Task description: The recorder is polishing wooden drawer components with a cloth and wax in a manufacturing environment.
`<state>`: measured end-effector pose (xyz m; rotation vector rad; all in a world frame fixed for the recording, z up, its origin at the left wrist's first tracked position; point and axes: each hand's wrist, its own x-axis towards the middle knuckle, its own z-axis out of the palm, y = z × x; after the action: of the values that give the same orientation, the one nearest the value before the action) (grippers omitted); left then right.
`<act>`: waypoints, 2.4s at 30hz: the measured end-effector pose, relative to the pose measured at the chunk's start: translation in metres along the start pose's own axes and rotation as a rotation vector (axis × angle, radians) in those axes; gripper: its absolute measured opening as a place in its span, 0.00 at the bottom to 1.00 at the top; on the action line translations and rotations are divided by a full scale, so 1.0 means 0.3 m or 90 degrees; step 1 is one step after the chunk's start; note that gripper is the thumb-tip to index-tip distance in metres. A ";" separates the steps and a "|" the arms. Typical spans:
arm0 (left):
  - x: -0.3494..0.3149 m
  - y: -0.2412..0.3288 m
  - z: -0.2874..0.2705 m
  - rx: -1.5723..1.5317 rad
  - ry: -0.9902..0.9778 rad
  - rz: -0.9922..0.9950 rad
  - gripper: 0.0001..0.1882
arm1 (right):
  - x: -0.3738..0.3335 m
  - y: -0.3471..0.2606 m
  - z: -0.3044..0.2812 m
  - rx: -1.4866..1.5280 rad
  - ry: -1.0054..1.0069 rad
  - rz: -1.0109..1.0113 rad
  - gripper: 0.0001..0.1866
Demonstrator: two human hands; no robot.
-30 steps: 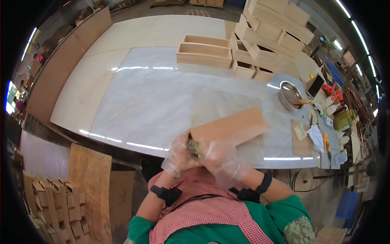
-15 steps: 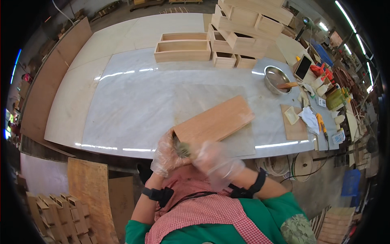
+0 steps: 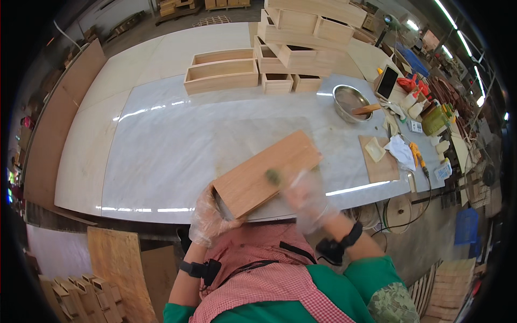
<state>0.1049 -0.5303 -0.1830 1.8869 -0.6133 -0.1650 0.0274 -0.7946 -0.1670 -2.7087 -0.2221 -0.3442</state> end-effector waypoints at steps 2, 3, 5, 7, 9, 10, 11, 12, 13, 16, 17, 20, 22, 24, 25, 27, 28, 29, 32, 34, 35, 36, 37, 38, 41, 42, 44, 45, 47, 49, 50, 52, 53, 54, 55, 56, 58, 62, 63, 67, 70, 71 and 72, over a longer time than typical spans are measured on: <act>0.001 0.009 0.012 -0.025 -0.002 0.012 0.47 | -0.002 0.216 -0.012 -0.167 -0.009 0.039 0.06; 0.000 0.016 0.010 0.046 0.002 0.014 0.46 | 0.009 0.321 -0.019 -0.325 -0.021 0.069 0.06; -0.003 0.008 0.003 0.117 0.012 0.019 0.46 | -0.001 0.371 -0.022 -0.486 -0.028 0.096 0.06; -0.006 -0.017 0.004 0.155 0.022 0.059 0.45 | -0.088 0.331 0.003 -0.627 0.178 -0.015 0.11; -0.004 -0.019 0.004 0.089 0.012 0.030 0.45 | -0.081 0.147 -0.078 -0.489 0.144 0.055 0.08; -0.004 -0.018 0.005 0.020 -0.006 0.008 0.45 | -0.080 0.085 -0.114 -0.355 0.109 0.133 0.06; -0.004 -0.028 0.010 0.020 -0.008 0.007 0.45 | -0.073 0.104 -0.121 -0.354 0.108 0.136 0.06; -0.007 -0.044 0.017 0.007 0.001 0.009 0.46 | -0.051 0.142 -0.136 -0.308 -0.049 0.164 0.08; -0.006 -0.049 0.016 -0.004 0.007 0.015 0.46 | -0.027 0.173 -0.148 -0.257 -0.202 0.193 0.10; -0.010 -0.034 0.005 0.132 -0.015 -0.035 0.52 | 0.075 0.290 -0.090 -0.369 -0.023 -0.008 0.10; -0.016 -0.043 0.007 0.136 -0.014 -0.033 0.52 | 0.126 0.312 -0.073 -0.368 -0.019 -0.008 0.10; -0.022 -0.060 0.010 0.171 0.017 -0.133 0.50 | 0.269 0.336 -0.048 -0.262 0.081 0.062 0.08; -0.012 -0.023 0.016 0.280 -0.014 -0.005 0.47 | 0.313 0.359 -0.054 -0.403 0.052 0.059 0.08; -0.009 -0.003 0.015 0.313 -0.036 -0.023 0.48 | 0.344 0.430 -0.059 -0.375 0.082 0.062 0.09; -0.008 0.001 0.011 0.345 -0.058 -0.043 0.49 | 0.364 0.426 -0.073 -0.346 0.109 0.065 0.10; -0.008 0.000 0.006 0.338 -0.063 -0.036 0.49 | 0.398 0.405 -0.080 -0.359 0.069 0.070 0.10; -0.006 -0.001 0.005 0.328 -0.068 -0.029 0.49 | 0.415 0.391 -0.082 -0.374 0.027 0.076 0.11; -0.012 -0.004 0.000 0.333 -0.064 -0.034 0.49 | 0.439 0.346 -0.082 -0.368 0.027 0.070 0.11; -0.027 -0.009 0.006 0.343 -0.047 -0.028 0.47 | 0.433 0.329 -0.059 -0.247 -0.031 0.208 0.12; -0.007 -0.002 0.014 0.333 -0.044 0.003 0.44 | 0.384 0.510 -0.025 -0.340 0.011 0.112 0.15; -0.007 -0.002 0.009 0.337 -0.040 -0.005 0.44 | 0.384 0.509 -0.036 -0.334 0.007 0.105 0.15; -0.008 -0.003 0.006 0.332 -0.047 -0.009 0.43 | 0.382 0.509 -0.053 -0.355 0.004 0.149 0.14; -0.008 -0.004 0.007 0.326 -0.055 -0.008 0.42 | 0.386 0.497 -0.077 -0.378 0.002 0.193 0.14; -0.011 0.000 0.005 0.327 -0.051 -0.011 0.42 | 0.404 0.475 -0.083 -0.377 0.002 0.189 0.14; -0.021 0.017 0.004 0.348 -0.049 -0.029 0.42 | 0.492 0.363 -0.071 -0.198 0.053 0.121 0.13; -0.023 0.018 0.007 0.347 -0.053 -0.028 0.42 | 0.530 0.317 -0.066 -0.154 0.029 0.147 0.14; -0.025 0.017 0.009 0.348 -0.054 -0.024 0.42 | 0.548 0.325 -0.037 -0.109 0.008 0.169 0.14; -0.024 0.012 0.021 0.345 -0.047 -0.014 0.39 | 0.530 0.395 0.006 -0.178 0.014 0.132 0.13; -0.031 0.006 0.033 0.343 -0.034 -0.020 0.37 | 0.491 0.484 0.022 -0.238 0.009 0.082 0.12; -0.021 0.003 0.046 0.357 -0.017 0.008 0.37 | 0.429 0.570 -0.004 -0.467 -0.136 0.091 0.11; -0.027 0.006 0.045 0.357 -0.015 -0.015 0.37 | 0.396 0.590 -0.009 -0.394 -0.104 0.067 0.09; -0.007 0.017 0.037 0.361 -0.007 -0.042 0.37 | 0.373 0.608 0.007 -0.311 -0.080 0.031 0.07; -0.007 0.016 0.027 0.369 0.007 -0.058 0.37 | 0.381 0.600 0.034 -0.317 -0.069 0.046 0.07; -0.013 0.012 0.014 0.345 0.004 -0.086 0.37 | 0.386 0.595 0.063 -0.322 -0.059 0.057 0.07; -0.022 0.013 0.001 0.326 0.012 -0.112 0.36 | 0.387 0.609 0.085 -0.268 -0.056 0.072 0.07; -0.059 -0.007 -0.014 0.309 0.040 -0.070 0.36 | 0.363 0.598 0.114 -0.231 0.017 -0.026 0.09; -0.117 -0.041 -0.023 0.308 0.063 -0.025 0.34 | 0.341 0.563 0.065 -0.234 -0.108 0.103 0.12; -0.035 0.115 -0.014 -0.361 -0.022 -0.203 0.42 | 0.208 0.827 0.043 -0.033 0.027 -0.003 0.14; -0.049 0.108 -0.040 -0.311 -0.030 -0.251 0.45 | 0.237 0.785 0.056 -0.017 -0.011 0.020 0.14; -0.132 0.045 0.002 -0.733 0.111 -0.220 0.37 | 0.260 0.568 0.038 0.012 -0.069 0.073 0.14; -0.100 0.082 -0.064 -0.802 0.100 -0.092 0.35 | 0.282 0.496 0.004 0.029 -0.096 0.092 0.15; -0.095 0.119 -0.098 -0.792 0.071 -0.034 0.34 | 0.287 0.472 0.002 0.036 -0.107 0.099 0.15; -0.100 0.159 -0.141 -0.786 0.074 -0.024 0.34 | 0.285 0.452 0.006 0.046 -0.116 0.105 0.15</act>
<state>0.0798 -0.4936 -0.1283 0.7017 -0.2608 -0.3550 0.1373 -0.9081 -0.1953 -2.6648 -0.0594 -0.0403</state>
